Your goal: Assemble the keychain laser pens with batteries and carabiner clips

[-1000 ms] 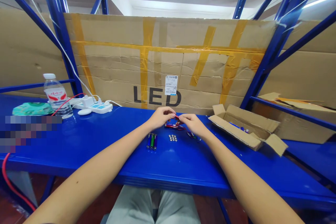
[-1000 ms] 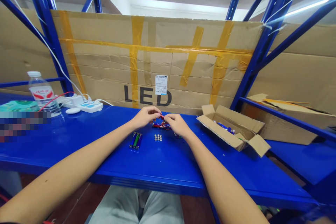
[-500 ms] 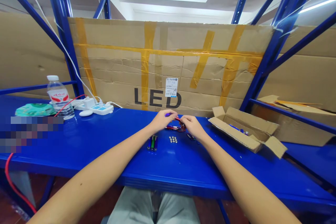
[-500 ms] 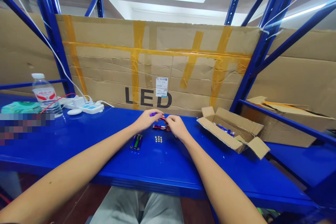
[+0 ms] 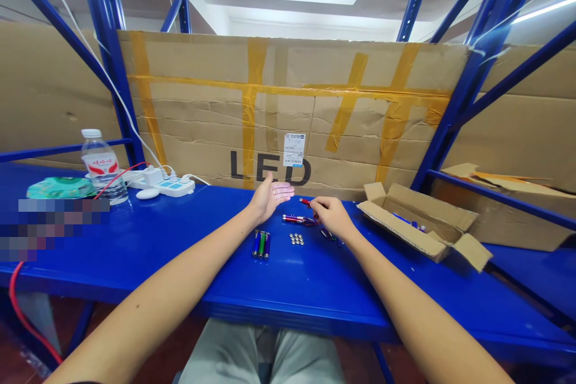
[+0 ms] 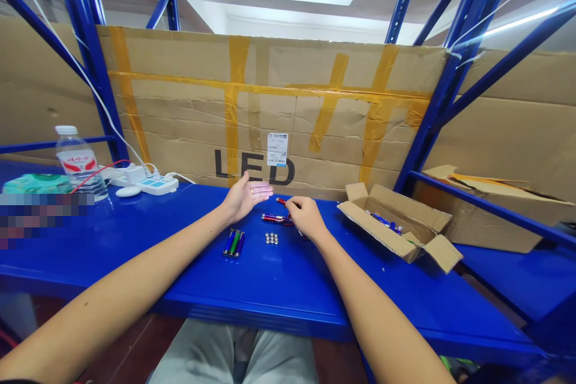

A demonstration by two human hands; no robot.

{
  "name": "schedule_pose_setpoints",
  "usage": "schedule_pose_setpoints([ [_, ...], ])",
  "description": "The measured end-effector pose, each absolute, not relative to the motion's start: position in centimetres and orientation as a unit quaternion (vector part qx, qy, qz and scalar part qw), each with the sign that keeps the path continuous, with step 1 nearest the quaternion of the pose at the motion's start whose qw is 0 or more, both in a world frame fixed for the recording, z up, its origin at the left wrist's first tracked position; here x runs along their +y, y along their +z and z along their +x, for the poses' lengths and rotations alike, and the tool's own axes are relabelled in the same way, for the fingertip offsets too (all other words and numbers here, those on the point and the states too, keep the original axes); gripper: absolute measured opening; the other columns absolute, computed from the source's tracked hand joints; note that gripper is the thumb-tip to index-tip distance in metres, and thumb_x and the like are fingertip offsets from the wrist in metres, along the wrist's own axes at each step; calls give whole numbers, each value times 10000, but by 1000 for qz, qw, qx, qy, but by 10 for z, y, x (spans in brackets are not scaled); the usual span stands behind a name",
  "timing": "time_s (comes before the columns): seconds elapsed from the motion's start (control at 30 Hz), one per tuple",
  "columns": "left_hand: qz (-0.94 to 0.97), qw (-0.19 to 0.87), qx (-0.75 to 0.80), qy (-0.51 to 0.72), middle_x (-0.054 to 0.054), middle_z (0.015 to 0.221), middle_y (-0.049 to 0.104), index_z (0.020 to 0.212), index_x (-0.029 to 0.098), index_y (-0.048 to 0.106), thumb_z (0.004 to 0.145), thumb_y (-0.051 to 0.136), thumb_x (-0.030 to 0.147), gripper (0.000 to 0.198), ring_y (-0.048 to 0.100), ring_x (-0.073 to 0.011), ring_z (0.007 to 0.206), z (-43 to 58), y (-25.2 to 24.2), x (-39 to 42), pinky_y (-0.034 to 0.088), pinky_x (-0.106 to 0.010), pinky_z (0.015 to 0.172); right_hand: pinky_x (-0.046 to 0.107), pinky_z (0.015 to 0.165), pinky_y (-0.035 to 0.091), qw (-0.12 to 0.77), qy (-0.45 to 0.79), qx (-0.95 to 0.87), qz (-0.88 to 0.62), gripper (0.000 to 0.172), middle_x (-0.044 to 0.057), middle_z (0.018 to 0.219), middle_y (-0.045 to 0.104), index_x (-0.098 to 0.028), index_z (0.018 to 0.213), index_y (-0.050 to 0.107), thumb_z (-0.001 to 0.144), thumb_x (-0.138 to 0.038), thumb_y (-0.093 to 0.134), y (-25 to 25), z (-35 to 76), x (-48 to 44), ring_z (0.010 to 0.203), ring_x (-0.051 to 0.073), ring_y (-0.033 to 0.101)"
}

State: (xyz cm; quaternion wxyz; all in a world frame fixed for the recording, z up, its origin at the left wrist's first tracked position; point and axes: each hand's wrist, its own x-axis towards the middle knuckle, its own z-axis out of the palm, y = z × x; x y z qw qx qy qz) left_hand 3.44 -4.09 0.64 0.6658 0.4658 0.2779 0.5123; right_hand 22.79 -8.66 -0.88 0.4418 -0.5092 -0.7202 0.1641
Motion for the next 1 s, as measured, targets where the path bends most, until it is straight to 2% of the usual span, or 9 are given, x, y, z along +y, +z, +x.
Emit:
schedule_pose_setpoints([
  [0.17, 468, 664, 280, 512, -260, 1146, 646, 998, 41, 638, 956, 227, 582, 680, 650, -267, 1042, 35, 6, -43, 487, -365, 960, 264, 526, 346, 442, 157, -719, -513, 264, -5, 505, 504, -167, 606, 588, 777, -323, 460, -8, 228, -88, 508, 141, 472],
  [0.5, 476, 661, 280, 509, -230, 1050, 688, 941, 70, 650, 955, 236, 588, 663, 662, -256, 1007, 37, 5, -44, 503, -362, 920, 265, 553, 326, 409, 156, -742, -508, 309, -6, 522, 522, -189, 559, 475, 819, -346, 419, -6, 228, -89, 533, 142, 464],
  [1.0, 475, 669, 278, 499, -223, 1084, 674, 966, 77, 632, 946, 241, 604, 657, 670, -246, 970, 37, 6, -47, 521, -347, 867, 268, 576, 332, 406, 88, -757, -505, 325, 11, 544, 556, -171, 588, 582, 831, -309, 416, -4, 228, -93, 569, 153, 497],
])
